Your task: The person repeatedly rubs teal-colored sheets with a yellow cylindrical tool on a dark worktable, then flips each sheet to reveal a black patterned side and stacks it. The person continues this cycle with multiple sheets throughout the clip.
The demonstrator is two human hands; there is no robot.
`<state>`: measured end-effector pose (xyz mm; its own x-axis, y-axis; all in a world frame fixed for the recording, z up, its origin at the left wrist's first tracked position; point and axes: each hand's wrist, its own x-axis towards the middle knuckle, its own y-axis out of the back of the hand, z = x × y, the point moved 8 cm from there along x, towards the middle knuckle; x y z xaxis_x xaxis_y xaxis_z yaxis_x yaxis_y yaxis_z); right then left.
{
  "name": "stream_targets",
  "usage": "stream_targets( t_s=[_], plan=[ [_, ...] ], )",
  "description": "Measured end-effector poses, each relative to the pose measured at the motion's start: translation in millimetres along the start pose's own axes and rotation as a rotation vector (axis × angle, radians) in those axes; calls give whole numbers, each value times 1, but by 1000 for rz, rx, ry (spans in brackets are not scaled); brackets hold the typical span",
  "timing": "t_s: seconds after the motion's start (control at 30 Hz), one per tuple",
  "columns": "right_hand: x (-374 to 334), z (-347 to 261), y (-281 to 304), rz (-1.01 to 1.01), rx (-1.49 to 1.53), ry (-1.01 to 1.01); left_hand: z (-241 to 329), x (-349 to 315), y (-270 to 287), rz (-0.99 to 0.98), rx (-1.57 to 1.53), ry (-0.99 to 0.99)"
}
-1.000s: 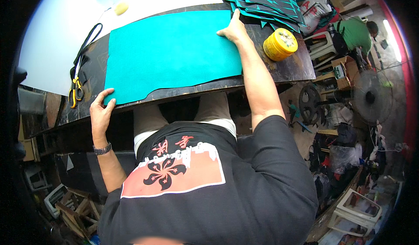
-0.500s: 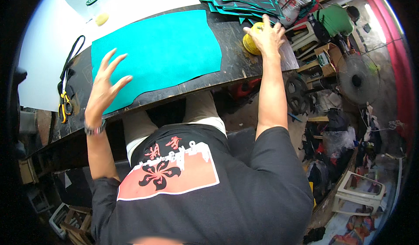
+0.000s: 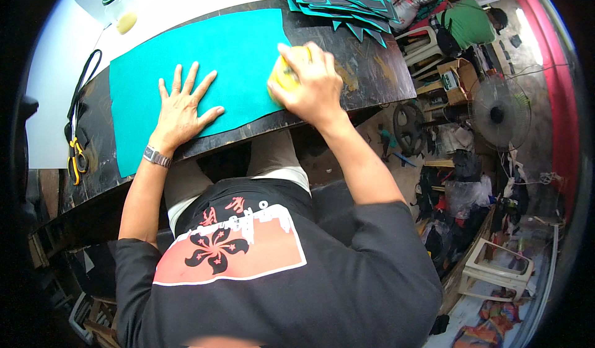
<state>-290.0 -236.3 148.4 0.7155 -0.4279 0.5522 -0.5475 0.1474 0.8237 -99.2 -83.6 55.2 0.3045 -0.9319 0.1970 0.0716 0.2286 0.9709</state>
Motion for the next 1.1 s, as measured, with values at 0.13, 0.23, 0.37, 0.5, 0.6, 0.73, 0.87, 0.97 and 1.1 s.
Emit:
stream_targets(
  t_s=[0.13, 0.23, 0.37, 0.5, 0.6, 0.73, 0.87, 0.97, 1.1],
  plan=[
    [113, 37, -72, 45, -160, -92, 4, 2, 1, -60, 0, 26],
    [186, 50, -118, 32, -235, -130, 3, 2, 2, -61, -16, 40],
    [209, 59, -137, -154, 174, -145, 1, 2, 2, -43, -24, 69],
    [139, 46, -90, -78, -178, -52, 2, 1, 2, -21, -31, 73],
    [52, 24, -27, -11, -61, 19, 1, -1, 2, -26, -4, 75],
    [-20, -9, 18, -98, -10, 15, 0, -3, 0, -38, -22, 60],
    [25, -11, -19, -63, -35, 82, 2, -3, -1, -52, -29, 49],
    [114, 9, -83, 11, -143, 57, 3, -3, 0, -51, -31, 46],
    [202, 21, -133, 44, -227, -33, -1, -4, -1, -34, -24, 75]
  ],
)
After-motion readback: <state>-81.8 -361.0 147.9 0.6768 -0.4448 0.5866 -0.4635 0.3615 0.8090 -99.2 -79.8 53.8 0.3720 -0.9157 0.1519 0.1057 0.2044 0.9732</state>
